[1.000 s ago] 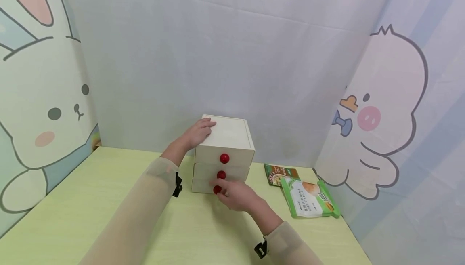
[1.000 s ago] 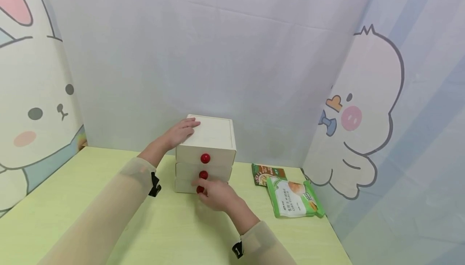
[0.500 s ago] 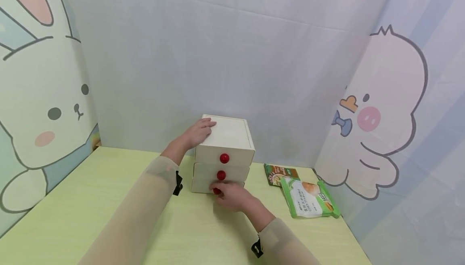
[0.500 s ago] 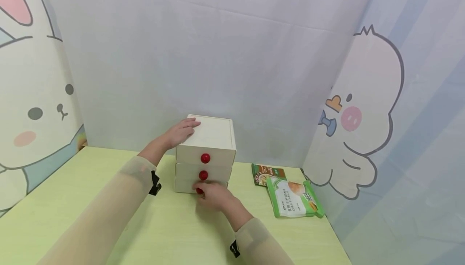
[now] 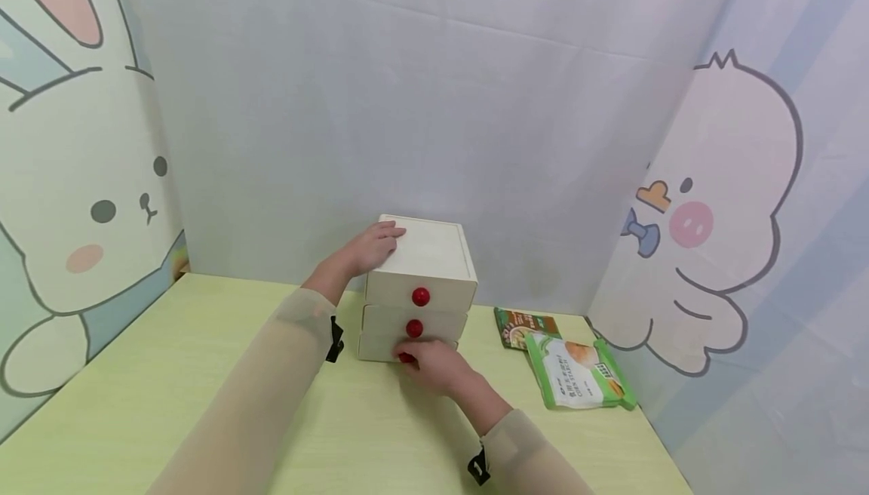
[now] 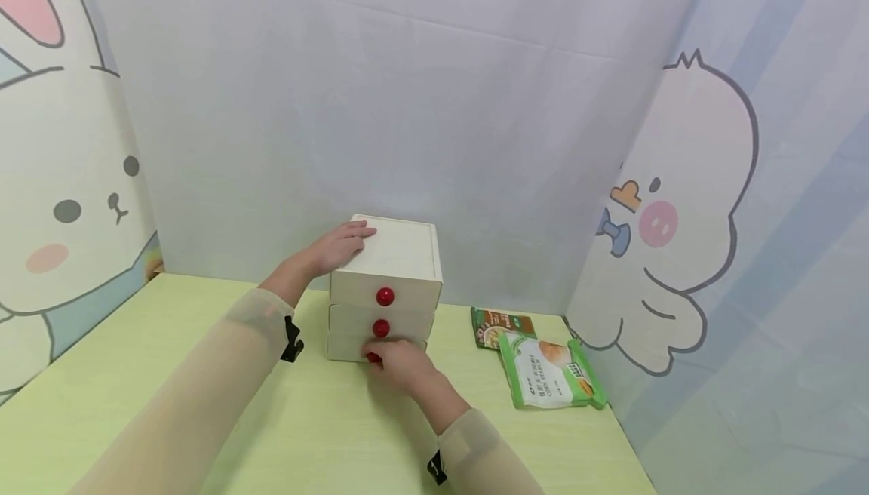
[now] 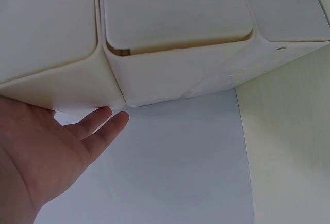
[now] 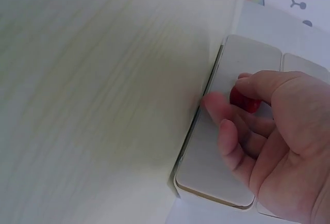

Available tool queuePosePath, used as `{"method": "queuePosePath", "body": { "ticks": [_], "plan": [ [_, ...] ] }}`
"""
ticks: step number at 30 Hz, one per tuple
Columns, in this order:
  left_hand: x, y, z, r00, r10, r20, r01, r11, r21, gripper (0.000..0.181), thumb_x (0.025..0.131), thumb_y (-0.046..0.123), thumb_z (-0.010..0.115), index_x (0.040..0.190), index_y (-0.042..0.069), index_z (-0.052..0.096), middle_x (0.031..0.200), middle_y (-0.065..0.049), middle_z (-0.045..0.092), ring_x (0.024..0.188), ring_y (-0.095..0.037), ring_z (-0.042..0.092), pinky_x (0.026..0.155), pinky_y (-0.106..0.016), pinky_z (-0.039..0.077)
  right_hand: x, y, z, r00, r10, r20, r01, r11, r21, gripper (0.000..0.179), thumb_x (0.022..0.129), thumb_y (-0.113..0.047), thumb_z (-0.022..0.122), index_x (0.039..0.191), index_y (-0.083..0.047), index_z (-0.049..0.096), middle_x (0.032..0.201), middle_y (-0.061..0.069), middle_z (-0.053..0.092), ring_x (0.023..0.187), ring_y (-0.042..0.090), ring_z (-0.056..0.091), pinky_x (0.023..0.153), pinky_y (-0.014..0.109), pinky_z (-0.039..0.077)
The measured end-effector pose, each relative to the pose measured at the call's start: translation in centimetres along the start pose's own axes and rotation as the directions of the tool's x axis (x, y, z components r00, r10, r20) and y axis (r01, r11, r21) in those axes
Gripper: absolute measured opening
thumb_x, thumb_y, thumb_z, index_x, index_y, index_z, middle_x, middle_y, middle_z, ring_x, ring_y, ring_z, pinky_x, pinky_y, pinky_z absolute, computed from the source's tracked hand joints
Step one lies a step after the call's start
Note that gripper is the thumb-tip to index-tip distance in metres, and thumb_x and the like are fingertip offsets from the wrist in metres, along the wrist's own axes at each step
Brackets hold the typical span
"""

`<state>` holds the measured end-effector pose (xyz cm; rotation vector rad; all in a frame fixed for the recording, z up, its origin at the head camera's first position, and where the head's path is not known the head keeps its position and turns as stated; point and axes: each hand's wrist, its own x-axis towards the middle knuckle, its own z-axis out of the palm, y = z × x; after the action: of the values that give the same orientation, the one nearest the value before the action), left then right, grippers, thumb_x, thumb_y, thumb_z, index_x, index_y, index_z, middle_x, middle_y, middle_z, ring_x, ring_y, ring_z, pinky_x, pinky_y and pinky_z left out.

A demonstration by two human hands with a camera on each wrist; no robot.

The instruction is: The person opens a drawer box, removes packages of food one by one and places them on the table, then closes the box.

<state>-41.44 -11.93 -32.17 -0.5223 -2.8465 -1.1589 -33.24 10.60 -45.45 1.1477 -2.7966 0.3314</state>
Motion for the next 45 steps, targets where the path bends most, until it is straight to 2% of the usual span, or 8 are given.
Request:
{"method": "queuePosePath", "body": {
  "ticks": [8,14,25,31,37,45],
  "plan": [
    [0.0,0.3,0.0,1.0,0.0,0.005,0.0,1.0,-0.005,0.06,0.115,0.027,0.026,0.171,0.009,0.04,0.185,-0.016,0.018,0.172,-0.041,0.01,0.14,-0.06,0.014,-0.2,0.1,0.4,0.999,-0.031,-0.041,0.03,1.0,-0.005,0.016,0.101,-0.008,0.076,0.116,-0.015,0.078,0.094,-0.004,0.074,0.077,0.006,0.055,0.075,0.019,0.053],
    [0.1,0.5,-0.1,1.0,-0.009,0.012,0.01,1.0,-0.003,0.059,0.115,0.027,0.027,0.171,0.011,0.039,0.185,-0.014,0.018,0.173,-0.039,0.01,0.14,-0.059,0.014,-0.2,-0.1,0.2,0.999,-0.018,-0.033,0.018,1.0,0.001,0.017,0.102,-0.007,0.076,0.116,-0.015,0.078,0.093,-0.004,0.072,0.077,0.006,0.053,0.074,0.019,0.052],
    [-0.1,0.3,-0.2,1.0,-0.011,0.008,0.011,1.0,0.012,0.06,0.115,0.027,0.025,0.171,0.01,0.04,0.185,-0.015,0.017,0.172,-0.041,0.008,0.14,-0.06,0.012,-1.2,-0.8,0.0,0.999,-0.004,0.045,0.003,1.0,0.021,0.018,0.104,-0.012,0.074,0.12,-0.019,0.077,0.099,-0.007,0.071,0.085,0.003,0.055,0.08,0.019,0.053],
    [-0.2,0.0,0.1,1.0,0.006,-0.005,-0.006,1.0,-0.018,0.06,0.115,0.027,0.026,0.17,0.008,0.04,0.184,-0.016,0.018,0.172,-0.043,0.009,0.139,-0.061,0.011,-1.8,-0.9,0.2,0.999,-0.011,0.048,0.01,1.0,0.023,0.019,0.104,-0.013,0.075,0.121,-0.02,0.077,0.104,-0.007,0.074,0.088,0.001,0.057,0.083,0.02,0.056],
    [-0.2,0.0,0.2,1.0,0.005,-0.022,-0.006,0.999,-0.035,0.059,0.115,0.026,0.027,0.17,0.008,0.041,0.184,-0.016,0.018,0.172,-0.042,0.009,0.14,-0.06,0.012,-2.5,-1.2,-0.1,0.997,-0.026,0.068,0.024,0.999,0.022,0.017,0.105,-0.014,0.074,0.119,-0.022,0.076,0.099,-0.01,0.071,0.083,0.001,0.055,0.078,0.017,0.052],
    [-0.2,0.0,0.2,1.0,-0.003,-0.021,0.002,0.999,-0.05,0.059,0.115,0.026,0.028,0.17,0.009,0.041,0.185,-0.014,0.019,0.173,-0.04,0.008,0.139,-0.06,0.012,-3.6,-2.1,-0.8,0.995,-0.033,0.099,0.029,0.999,0.043,0.017,0.105,-0.015,0.074,0.12,-0.024,0.075,0.101,-0.012,0.071,0.079,0.001,0.054,0.075,0.016,0.05]
  ]
}}
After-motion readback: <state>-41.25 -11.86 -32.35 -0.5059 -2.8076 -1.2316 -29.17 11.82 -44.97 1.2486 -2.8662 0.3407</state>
